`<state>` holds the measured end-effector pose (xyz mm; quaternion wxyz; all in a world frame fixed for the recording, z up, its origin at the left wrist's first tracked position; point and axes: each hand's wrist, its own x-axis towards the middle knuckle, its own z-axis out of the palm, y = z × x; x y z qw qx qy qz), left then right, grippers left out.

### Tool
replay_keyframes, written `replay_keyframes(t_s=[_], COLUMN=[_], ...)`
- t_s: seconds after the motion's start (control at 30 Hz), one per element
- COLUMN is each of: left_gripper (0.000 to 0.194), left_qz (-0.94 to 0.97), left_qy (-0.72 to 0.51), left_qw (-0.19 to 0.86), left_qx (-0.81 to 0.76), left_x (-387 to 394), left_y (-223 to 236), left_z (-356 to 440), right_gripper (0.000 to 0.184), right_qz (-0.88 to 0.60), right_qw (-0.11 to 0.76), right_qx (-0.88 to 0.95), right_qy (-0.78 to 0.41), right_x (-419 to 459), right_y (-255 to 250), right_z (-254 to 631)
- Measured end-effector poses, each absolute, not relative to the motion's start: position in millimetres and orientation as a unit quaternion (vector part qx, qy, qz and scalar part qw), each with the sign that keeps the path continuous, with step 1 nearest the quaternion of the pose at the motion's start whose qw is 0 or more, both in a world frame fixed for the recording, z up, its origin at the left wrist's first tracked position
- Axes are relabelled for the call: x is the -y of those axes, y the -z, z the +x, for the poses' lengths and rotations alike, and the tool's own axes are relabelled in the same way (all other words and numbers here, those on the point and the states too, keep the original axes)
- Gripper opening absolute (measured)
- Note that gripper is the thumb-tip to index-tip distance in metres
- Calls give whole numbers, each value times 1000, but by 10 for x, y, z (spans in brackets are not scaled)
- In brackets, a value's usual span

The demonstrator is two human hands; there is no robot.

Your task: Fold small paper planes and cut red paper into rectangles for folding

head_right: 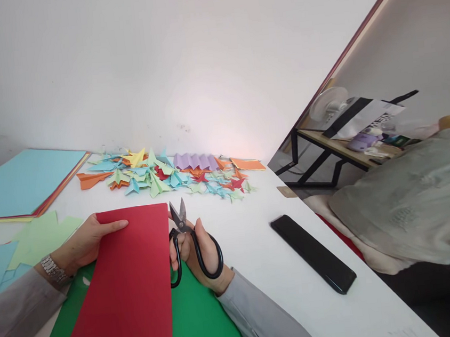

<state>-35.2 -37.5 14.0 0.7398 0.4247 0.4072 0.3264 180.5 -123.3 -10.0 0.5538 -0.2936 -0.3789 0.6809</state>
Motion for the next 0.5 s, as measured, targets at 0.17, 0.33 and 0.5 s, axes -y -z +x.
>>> replay_keyframes(t_s=[0.17, 0.33, 0.5], left_gripper=[24, 29, 30], left_qz=[426, 435, 446], left_qy=[-329, -334, -335], left_qw=[736, 728, 723], left_qx=[-412, -413, -407], left_x=[374, 394, 409], left_y=[-122, -131, -137], left_z=[-351, -339, -332], right_gripper=[65, 58, 52], right_qz=[-286, -294, -345], right_qw=[567, 576, 604], right_qx=[368, 339, 372], right_qy=[-679, -683, -614], right_x=[1229, 1225, 1200], right_y=[105, 121, 149], right_z=[1809, 1813, 1822])
